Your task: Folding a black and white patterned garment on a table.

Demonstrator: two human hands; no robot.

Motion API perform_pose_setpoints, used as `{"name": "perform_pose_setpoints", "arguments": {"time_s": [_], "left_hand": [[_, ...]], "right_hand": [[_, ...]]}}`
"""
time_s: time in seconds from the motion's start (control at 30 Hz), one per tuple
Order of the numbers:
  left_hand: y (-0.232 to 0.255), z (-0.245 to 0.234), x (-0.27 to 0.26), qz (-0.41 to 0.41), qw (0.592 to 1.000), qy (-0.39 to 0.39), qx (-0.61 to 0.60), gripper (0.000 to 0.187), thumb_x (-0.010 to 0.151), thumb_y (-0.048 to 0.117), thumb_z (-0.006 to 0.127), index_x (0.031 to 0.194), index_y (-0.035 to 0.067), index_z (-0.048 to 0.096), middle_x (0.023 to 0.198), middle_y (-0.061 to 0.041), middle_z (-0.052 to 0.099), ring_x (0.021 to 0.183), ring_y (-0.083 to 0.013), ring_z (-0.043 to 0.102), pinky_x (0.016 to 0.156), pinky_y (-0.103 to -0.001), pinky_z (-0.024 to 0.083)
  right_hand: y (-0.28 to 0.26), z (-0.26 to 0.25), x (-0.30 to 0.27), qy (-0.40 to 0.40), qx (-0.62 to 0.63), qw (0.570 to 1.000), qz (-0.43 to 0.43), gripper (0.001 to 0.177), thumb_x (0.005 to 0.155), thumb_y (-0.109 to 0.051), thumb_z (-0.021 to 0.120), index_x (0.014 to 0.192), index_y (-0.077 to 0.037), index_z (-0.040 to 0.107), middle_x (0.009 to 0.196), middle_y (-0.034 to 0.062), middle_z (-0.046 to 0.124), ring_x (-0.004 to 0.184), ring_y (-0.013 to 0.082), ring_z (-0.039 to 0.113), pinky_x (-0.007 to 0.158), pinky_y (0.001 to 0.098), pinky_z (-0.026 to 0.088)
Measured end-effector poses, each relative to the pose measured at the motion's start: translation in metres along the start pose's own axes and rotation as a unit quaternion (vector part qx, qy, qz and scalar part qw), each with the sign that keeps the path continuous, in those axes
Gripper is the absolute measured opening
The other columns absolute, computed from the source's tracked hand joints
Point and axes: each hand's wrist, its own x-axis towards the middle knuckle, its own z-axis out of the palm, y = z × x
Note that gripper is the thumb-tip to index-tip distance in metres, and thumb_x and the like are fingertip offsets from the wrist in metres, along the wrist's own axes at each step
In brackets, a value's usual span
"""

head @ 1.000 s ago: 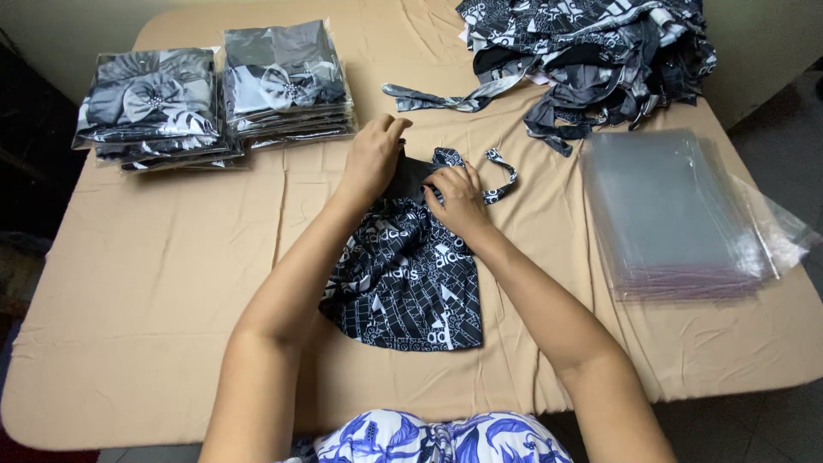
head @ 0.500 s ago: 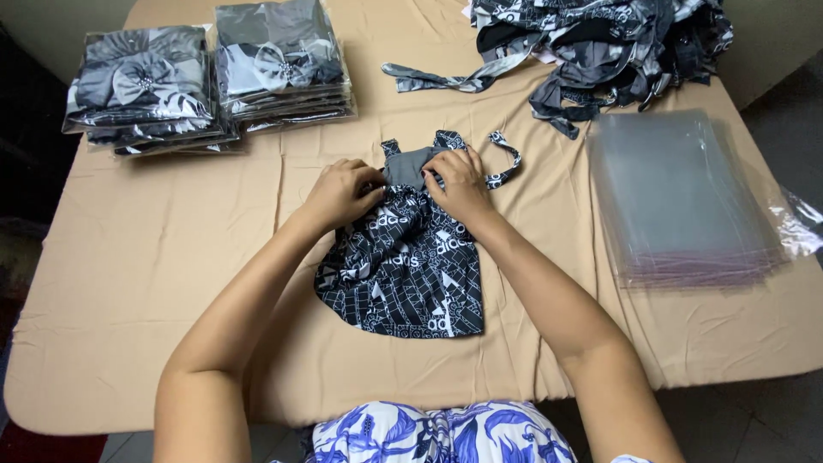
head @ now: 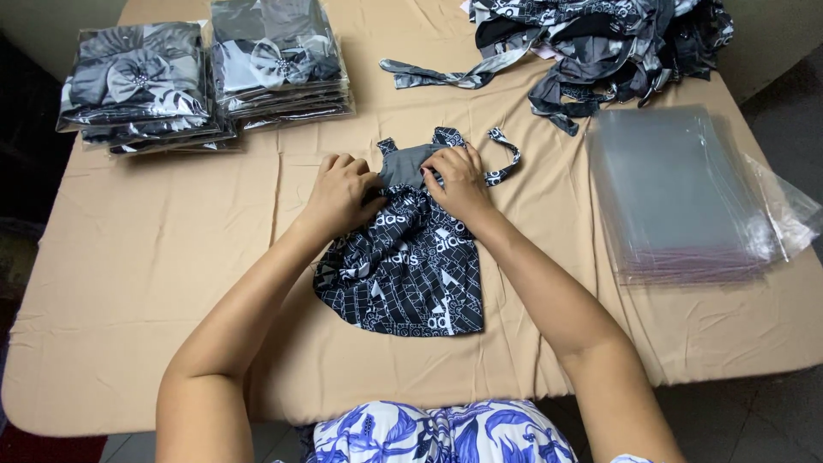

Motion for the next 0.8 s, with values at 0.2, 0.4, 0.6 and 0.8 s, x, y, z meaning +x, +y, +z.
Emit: {"name": "perform_pose_setpoints", "arguments": {"time_s": [0.2,0.4,0.6,0.8], "left_hand": [[-0.012,-0.010,0.009,-0.074,0.980,-0.015,-0.185,0.022,0.092,0.037,0.072,0.108,0.022,0.072,0.102,-0.004,0.062,0.106,-0.0289,0.059,0.097,-0.046,0.042],[-0.012,-0.031,0.006,-0.066,0.980,-0.010,-0.187,0.023,0.094,0.037,0.072,0.112,0.022,0.071,0.103,-0.005,0.064,0.108,-0.0296,0.062,0.099,-0.047,0.043],[-0.018,-0.050,-0.002,-0.070,0.979,0.007,-0.189,0.025,0.097,0.027,0.070,0.120,0.019,0.067,0.110,-0.011,0.064,0.108,-0.0362,0.063,0.094,-0.049,0.050],[-0.016,-0.034,-0.024,-0.052,0.975,-0.039,-0.213,0.037,0.086,0.022,0.076,0.121,0.015,0.067,0.100,-0.012,0.069,0.100,-0.0378,0.068,0.090,-0.052,0.053]], "right_hand": [[0.004,0.004,0.000,-0.006,0.009,1.000,0.001,0.015,0.098,-0.035,0.063,0.101,-0.023,0.071,0.103,-0.0016,0.067,0.113,0.0202,0.060,0.112,0.0485,0.031],[0.003,0.004,-0.001,-0.006,0.006,1.000,-0.001,0.014,0.098,-0.034,0.063,0.100,-0.022,0.071,0.103,-0.0025,0.066,0.112,0.0190,0.060,0.112,0.0474,0.031],[0.000,0.001,0.000,-0.003,0.010,1.000,0.001,0.013,0.097,-0.031,0.064,0.100,-0.021,0.071,0.102,-0.0016,0.067,0.110,0.0201,0.061,0.111,0.0483,0.032],[-0.013,-0.017,0.006,-0.013,0.026,1.000,0.008,0.012,0.096,-0.029,0.067,0.104,-0.021,0.072,0.103,-0.0003,0.068,0.112,0.0217,0.061,0.116,0.0503,0.027]]}}
